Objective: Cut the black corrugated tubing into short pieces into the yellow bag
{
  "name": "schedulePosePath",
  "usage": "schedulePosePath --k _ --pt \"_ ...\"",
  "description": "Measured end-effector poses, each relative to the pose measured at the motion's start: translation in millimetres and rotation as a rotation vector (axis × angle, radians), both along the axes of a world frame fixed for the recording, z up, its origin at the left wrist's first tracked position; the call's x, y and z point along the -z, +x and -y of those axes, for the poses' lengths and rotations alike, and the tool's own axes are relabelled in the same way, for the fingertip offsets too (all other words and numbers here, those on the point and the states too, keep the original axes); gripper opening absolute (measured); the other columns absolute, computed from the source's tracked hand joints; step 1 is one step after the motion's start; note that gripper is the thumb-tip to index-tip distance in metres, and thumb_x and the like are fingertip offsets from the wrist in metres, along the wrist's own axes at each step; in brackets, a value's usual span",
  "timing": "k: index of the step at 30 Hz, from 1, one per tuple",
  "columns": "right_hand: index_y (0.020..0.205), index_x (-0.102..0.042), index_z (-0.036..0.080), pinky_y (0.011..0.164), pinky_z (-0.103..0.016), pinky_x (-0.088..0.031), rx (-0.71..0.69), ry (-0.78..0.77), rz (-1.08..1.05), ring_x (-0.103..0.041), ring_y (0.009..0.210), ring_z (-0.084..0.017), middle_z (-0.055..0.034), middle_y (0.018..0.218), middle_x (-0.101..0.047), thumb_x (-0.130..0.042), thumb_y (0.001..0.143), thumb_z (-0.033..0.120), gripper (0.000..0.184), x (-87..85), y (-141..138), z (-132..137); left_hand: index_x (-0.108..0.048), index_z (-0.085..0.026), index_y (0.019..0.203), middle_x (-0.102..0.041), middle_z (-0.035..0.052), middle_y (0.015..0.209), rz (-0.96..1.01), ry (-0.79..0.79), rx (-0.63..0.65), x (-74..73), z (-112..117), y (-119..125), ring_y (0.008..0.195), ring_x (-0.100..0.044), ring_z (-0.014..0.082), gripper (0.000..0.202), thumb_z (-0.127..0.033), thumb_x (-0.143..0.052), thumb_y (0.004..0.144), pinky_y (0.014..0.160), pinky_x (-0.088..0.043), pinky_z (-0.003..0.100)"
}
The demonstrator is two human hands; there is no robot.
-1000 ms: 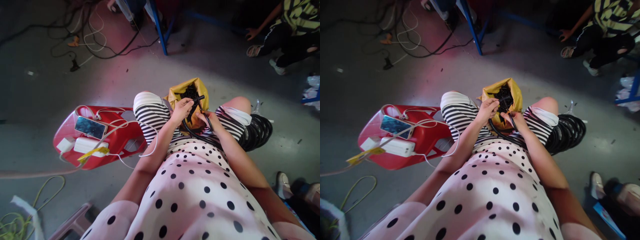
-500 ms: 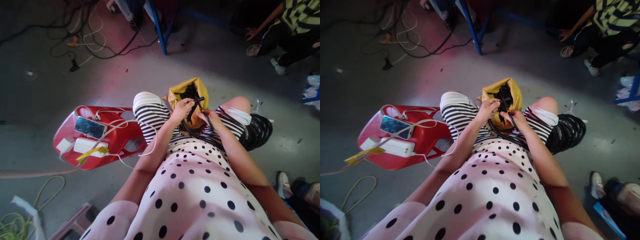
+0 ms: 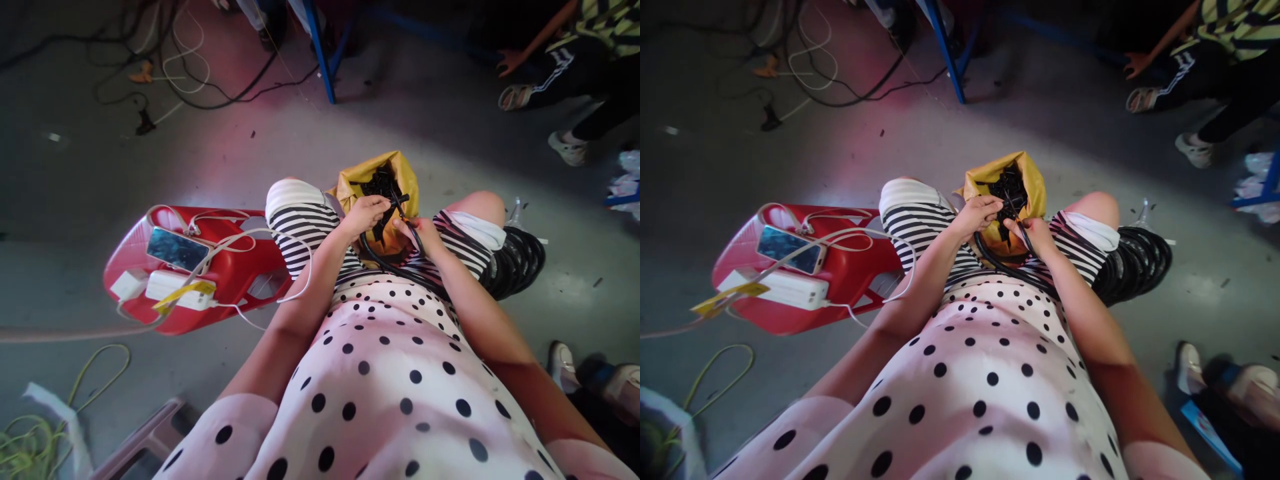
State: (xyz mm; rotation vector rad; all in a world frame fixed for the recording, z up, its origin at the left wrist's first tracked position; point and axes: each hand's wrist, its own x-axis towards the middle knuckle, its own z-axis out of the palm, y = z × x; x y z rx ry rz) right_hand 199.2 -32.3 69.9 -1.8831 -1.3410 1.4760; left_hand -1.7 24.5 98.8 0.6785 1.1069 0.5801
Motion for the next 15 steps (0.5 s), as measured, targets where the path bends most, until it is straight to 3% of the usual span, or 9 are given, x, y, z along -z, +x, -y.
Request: schedulePosePath --k 7,11,15 --pt "0.071 -0.065 0.023 0.063 -0.035 -0.052 -0.040 -0.080 -0.178 -0.064 0.065 -0.021 -0.0054 0.069 -0.070 -0.086 0.064 0.100 0.080 7.3 1.4 -14.2 -0.068 -0.017 0.091 -0.043 -0.0103 0.054 0.003 -0.026 0.092 14.7 -0.7 -4.8 0.038 -0.027 0.0012 0.022 -0.026 -0.086 0.099 0.042 -0.014 0.015" --pt "0.061 -0.058 0.027 0.051 -0.035 -0.046 -0.012 -0.091 -0.042 -0.055 0.051 -0.020 -0.0044 0.053 -0.060 -0.084 0.067 0.101 0.079 27.8 -2.5 -20.1 -0.065 -0.018 0.089 -0.044 -0.0104 0.055 0.010 -0.042 0.009 24.0 -2.3 -3.7 0.037 -0.027 0.0009 0.027 -0.028 -0.087 0.100 0.041 -0.014 0.014" --pt "0.064 -0.059 0.027 0.047 -0.035 -0.044 0.054 -0.123 -0.014 -0.053 0.047 -0.020 -0.0038 0.050 -0.059 -0.089 0.066 0.096 0.075 39.0 -7.2 -22.4 -0.060 -0.018 0.084 -0.045 -0.0101 0.055 0.001 -0.094 -0.058 29.8 -3.0 2.0 0.038 -0.030 0.0010 0.033 -0.027 -0.087 0.100 0.041 -0.015 0.014"
